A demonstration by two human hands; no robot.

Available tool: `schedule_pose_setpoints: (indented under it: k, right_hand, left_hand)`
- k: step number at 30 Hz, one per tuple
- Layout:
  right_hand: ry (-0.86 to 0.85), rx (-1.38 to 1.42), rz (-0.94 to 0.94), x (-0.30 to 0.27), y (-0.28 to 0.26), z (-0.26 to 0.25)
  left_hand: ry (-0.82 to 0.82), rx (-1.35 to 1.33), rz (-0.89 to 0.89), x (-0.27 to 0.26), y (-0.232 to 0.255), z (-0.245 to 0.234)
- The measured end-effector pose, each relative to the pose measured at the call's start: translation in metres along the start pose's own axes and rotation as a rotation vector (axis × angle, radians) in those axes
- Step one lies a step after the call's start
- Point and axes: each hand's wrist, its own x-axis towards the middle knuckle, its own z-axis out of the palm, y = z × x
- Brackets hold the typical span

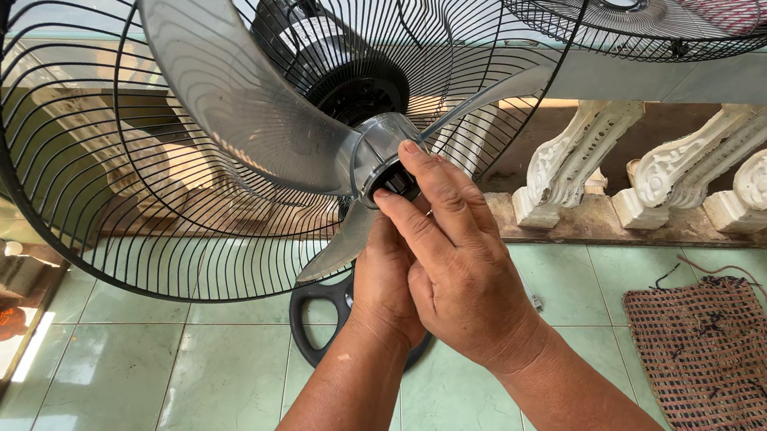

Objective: The person disassembles a standing electric fan by hand. They remove the front grille, unscrew the central hub nut to detach the fan blades, and place the components on a nearby ledge. The video ends before reassembly is shown.

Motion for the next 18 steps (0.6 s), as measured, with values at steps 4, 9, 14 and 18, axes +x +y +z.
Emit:
schedule_pose_setpoints:
  k: [4,9,14,18]
  right_hand:
    - [0.017,0.056,0.024,0.005,-0.001,-0.001]
    - [0.038,0.057,0.066,0.011,0.000,-0.007]
    - [0.034,0.138,0.085,0.015,0.001,-0.010]
    - [0.020,0.101,0.066,0.015,0.000,-0.012]
  left_hand:
    - [-0.002,-0.017,0.025,0.004,-0.003,-0.005]
    - [-0.011,-0.068,0.095,0.007,-0.006,-0.012]
    - [0.018,-0.056,0.093,0.007,-0.006,-0.013]
    - [0.008,-0.078,0.088,0.003,-0.004,-0.011]
